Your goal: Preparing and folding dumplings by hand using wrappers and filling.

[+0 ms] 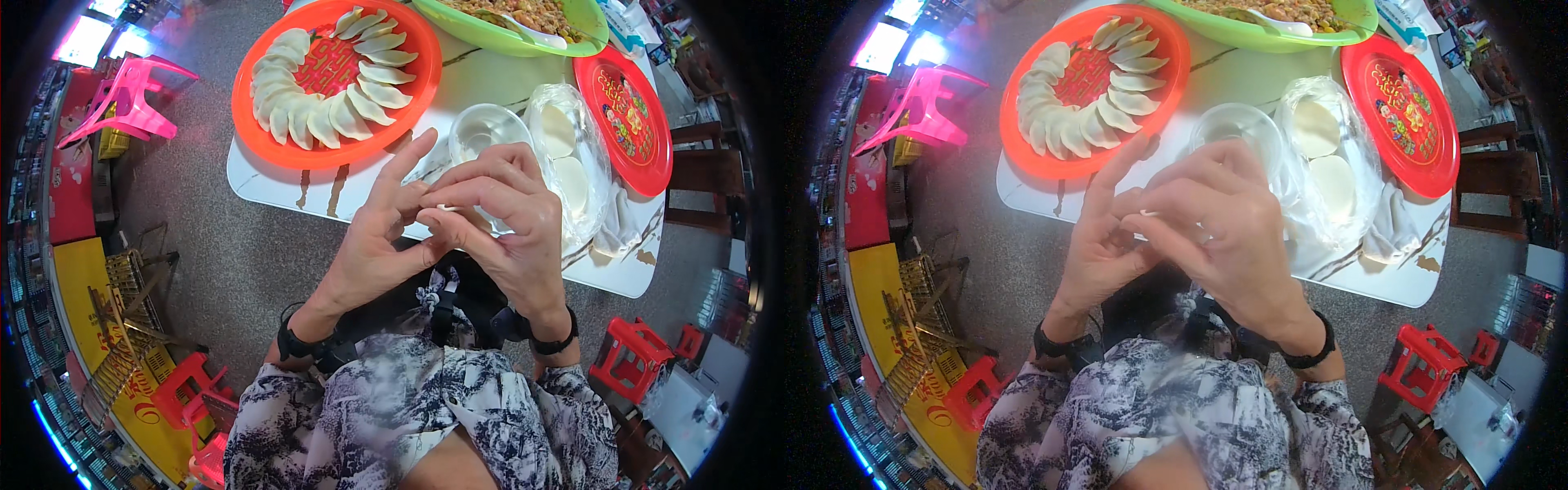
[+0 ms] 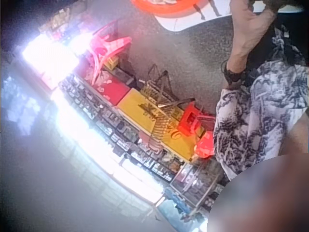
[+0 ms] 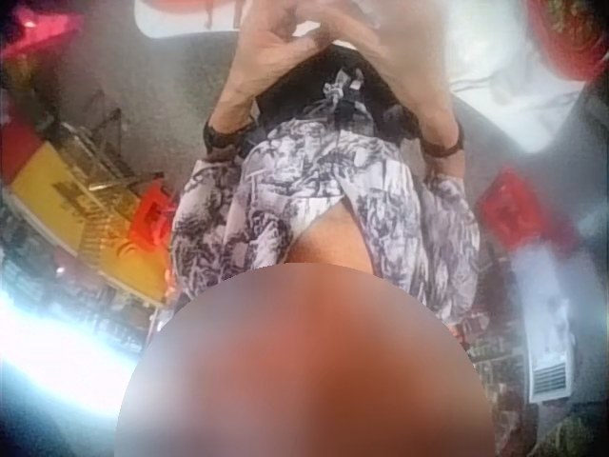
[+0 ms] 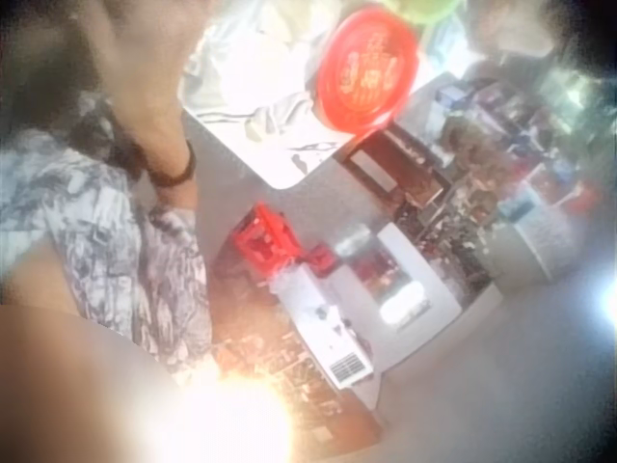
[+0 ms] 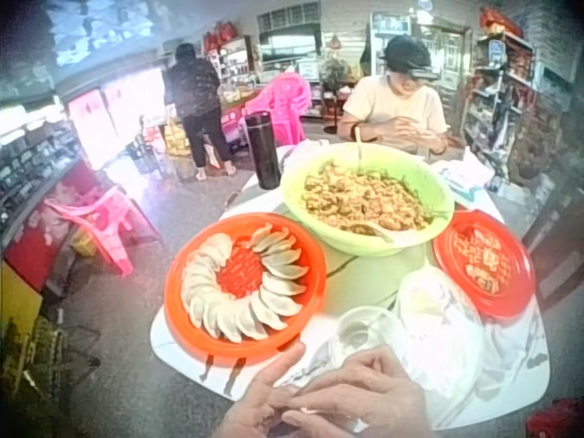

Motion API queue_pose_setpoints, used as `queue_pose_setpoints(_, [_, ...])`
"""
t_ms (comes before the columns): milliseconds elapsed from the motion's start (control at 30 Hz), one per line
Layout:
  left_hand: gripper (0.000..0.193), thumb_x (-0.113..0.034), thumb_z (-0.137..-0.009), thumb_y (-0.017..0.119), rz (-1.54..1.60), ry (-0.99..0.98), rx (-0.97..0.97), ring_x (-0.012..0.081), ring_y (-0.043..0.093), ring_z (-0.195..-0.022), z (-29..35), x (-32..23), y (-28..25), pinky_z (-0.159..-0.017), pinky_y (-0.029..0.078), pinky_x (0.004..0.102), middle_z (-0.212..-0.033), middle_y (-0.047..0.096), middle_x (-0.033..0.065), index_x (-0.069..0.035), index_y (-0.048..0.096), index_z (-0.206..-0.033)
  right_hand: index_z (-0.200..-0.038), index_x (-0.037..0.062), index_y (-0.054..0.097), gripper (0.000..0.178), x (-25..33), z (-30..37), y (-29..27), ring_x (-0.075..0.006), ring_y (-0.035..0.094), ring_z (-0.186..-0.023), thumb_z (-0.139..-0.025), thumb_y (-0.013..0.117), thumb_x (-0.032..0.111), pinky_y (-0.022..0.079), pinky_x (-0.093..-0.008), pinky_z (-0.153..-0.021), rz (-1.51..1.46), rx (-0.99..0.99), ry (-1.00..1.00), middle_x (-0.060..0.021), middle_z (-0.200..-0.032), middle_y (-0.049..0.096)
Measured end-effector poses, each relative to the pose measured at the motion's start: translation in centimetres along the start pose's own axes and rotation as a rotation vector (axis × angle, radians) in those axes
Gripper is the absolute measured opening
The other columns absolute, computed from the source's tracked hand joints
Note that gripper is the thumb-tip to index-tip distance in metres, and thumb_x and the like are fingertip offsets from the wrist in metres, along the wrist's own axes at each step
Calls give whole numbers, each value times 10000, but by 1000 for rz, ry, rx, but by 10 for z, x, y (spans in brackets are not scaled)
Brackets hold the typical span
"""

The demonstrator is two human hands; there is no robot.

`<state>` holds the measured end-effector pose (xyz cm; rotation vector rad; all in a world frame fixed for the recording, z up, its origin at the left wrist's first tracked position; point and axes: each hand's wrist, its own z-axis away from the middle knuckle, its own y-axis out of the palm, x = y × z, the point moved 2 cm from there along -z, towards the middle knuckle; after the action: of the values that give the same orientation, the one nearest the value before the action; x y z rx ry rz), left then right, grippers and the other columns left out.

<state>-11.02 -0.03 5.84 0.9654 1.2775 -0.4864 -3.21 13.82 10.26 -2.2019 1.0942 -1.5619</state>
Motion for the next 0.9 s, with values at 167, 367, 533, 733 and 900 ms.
queue_pose_setpoints(167, [928, 93, -800, 648, -36, -22, 54, 138, 553, -1095, 0, -2, 0, -983, 421, 296, -1104, 598, 62, -41, 101, -1537, -863, 97, 725, 140, 3, -1, 3, -225, 543, -866, -736, 781, 115, 456, -329, -770, 4, -2, -50, -6, -892, 686])
queue_pose_setpoints(367, [935, 104, -791, 634, -19, -7, 109, 150, 541, -1145, -1, -1, -4, -990, 414, 293, -1244, 563, 99, -67, 107, -1544, -871, 94, 724, 140, 10, -5, 4, -235, 545, -881, -738, 769, 92, 459, -344, -791, -14, 14, -70, 6, -904, 686])
queue_pose_setpoints(533, [929, 96, -802, 642, -6, 10, 82, 164, 521, -1176, -4, 3, -8, -1009, 404, 314, -1281, 527, 106, -62, 104, -1543, -964, 115, 718, 274, 9, -8, 0, -252, 553, -929, -705, 794, 159, 456, -353, -844, 77, 8, -49, -1, -976, 680])
queue_pose_setpoints(733, [935, 86, -819, 637, 0, 0, 58, 181, 533, -1158, -6, 0, -10, -1015, 394, 316, -1220, 561, 115, -43, 60, -1542, -940, 122, 711, 221, 8, -11, 0, -228, 560, -918, -728, 771, 140, 444, -353, -846, 65, -25, -147, 24, -958, 669])
queue_pose_setpoints(900, [933, 94, -812, 638, -15, -5, 80, 180, 526, -1178, -10, -3, -8, -1029, 381, 311, -1231, 563, 116, -32, 68, -1539, -883, 114, 704, 169, 4, -12, 6, -216, 561, -892, -724, 760, 111, 446, -348, -820, 45, -42, -162, 34, -904, 671])
